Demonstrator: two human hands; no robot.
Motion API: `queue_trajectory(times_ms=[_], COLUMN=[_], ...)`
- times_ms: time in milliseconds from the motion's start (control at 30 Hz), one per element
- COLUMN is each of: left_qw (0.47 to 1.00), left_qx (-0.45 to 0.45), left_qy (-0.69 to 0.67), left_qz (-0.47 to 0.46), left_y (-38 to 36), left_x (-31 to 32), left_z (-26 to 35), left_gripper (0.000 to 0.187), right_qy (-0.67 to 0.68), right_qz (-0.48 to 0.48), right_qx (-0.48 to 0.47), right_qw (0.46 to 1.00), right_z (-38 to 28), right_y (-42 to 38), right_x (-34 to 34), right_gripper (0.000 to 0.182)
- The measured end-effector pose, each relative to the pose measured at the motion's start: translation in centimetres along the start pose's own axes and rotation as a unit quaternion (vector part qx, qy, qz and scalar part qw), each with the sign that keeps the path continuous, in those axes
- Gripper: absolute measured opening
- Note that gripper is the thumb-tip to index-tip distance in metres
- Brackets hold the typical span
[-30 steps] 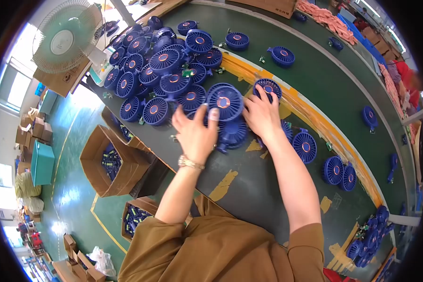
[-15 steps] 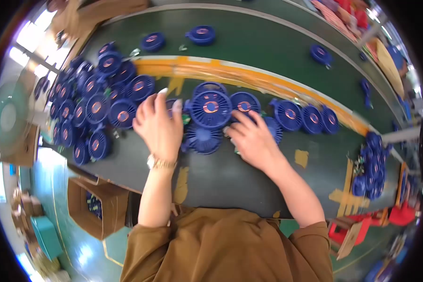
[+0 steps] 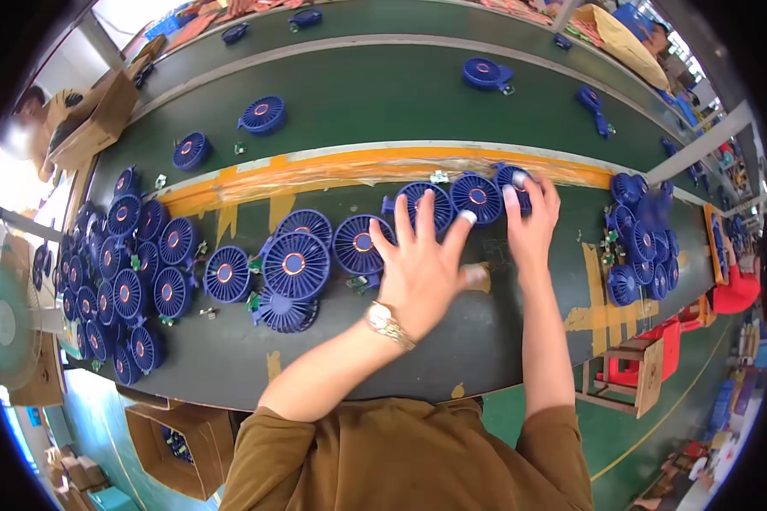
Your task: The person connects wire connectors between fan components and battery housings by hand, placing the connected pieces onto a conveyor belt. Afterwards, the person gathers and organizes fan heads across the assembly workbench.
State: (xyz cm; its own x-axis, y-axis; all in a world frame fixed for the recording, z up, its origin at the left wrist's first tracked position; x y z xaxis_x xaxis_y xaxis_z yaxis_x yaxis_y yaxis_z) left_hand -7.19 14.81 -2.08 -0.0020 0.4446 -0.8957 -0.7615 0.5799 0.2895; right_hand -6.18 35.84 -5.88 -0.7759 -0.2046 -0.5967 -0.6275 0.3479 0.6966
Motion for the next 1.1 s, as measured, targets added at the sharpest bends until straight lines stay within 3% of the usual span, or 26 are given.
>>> queue_trajectory(times_ms=[33, 67, 100, 133, 167, 300, 400, 467, 567, 667, 833, 967, 1067, 1100], left_qw=[1.000, 0.999, 0.997, 0.998, 0.998, 0.997, 0.995, 0.996, 0.997, 0.998, 0.996, 0.998, 0.995, 0.993], left_qx=[0.003, -0.013, -0.043, -0.038, -0.034, -0.033, -0.069, -0.075, 0.046, 0.061, 0.072, 0.035, 0.073, 0.109], left_qy=[0.023, 0.018, 0.034, 0.036, 0.039, 0.055, 0.077, 0.053, -0.058, -0.025, -0.025, -0.032, -0.064, -0.049], left_qz=[-0.007, -0.047, -0.055, -0.046, -0.036, -0.034, -0.010, 0.011, 0.012, 0.000, -0.046, -0.034, 0.024, 0.006], left_y=[-0.4, -0.2, -0.1, 0.2, 0.5, 0.2, -0.2, 0.3, 1.1, 1.7, -0.6, -1.6, -0.5, -0.3], left_x=[1.6, 3.1, 4.1, 4.3, 4.2, 2.1, 1.2, 0.1, 0.6, 4.9, 3.5, 2.5, 0.5, 0.5], left_z=[0.9, 0.8, 0.1, -0.8, -1.9, -6.2, -8.7, -7.4, -2.8, -1.4, -2.2, -2.9, -1.9, -1.5], left_gripper=[0.076, 0.082, 0.078, 0.074, 0.071, 0.063, 0.058, 0.060, 0.053, 0.040, 0.030, 0.037, 0.041, 0.042], right_qy=[-0.109, -0.137, -0.164, -0.039, -0.034, -0.067, -0.069, -0.060, -0.053, -0.034, -0.059, -0.054, -0.058, -0.048], right_qz=[-0.001, -0.037, -0.074, -0.203, -0.223, -0.221, -0.230, -0.253, -0.226, -0.181, -0.200, -0.193, -0.244, -0.262], right_qx=[0.012, 0.014, 0.019, 0.098, 0.095, 0.071, 0.076, 0.094, 0.104, 0.162, 0.189, 0.172, 0.132, 0.124], right_qw=[0.994, 0.990, 0.983, 0.974, 0.969, 0.970, 0.968, 0.961, 0.967, 0.970, 0.960, 0.964, 0.959, 0.956], right_z=[1.9, 4.1, 5.9, 5.8, 4.6, 0.1, -3.7, -5.4, -7.5, -7.9, -7.7, -10.2, -11.0, -11.0], right_y=[1.3, 1.7, 1.7, 2.2, 2.3, -1.2, -4.5, -6.1, -8.3, -10.0, -12.3, -13.3, -12.8, -12.9], right_x=[0.9, 2.9, 4.5, 5.2, 4.9, 3.1, 0.7, -0.8, -2.5, -3.8, -5.3, -3.4, -3.1, -3.1], right_gripper=[0.033, 0.037, 0.041, 0.041, 0.042, 0.042, 0.053, 0.069, 0.077, 0.087, 0.085, 0.085, 0.073, 0.069])
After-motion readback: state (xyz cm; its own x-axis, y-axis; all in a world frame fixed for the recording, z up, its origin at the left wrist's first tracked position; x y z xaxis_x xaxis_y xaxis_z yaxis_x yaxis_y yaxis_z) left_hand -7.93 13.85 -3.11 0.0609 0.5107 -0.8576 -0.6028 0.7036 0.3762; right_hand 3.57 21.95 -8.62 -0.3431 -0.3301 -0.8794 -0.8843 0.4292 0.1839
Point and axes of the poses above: each hand's wrist, its own y-axis towards the middle knuckle, its own x-axis out of the palm, z = x × y, the point moved 5 cm from there along y, towards the middle knuckle, and after that the axes turned 2 degrees about -z, right-handed, at the moved point
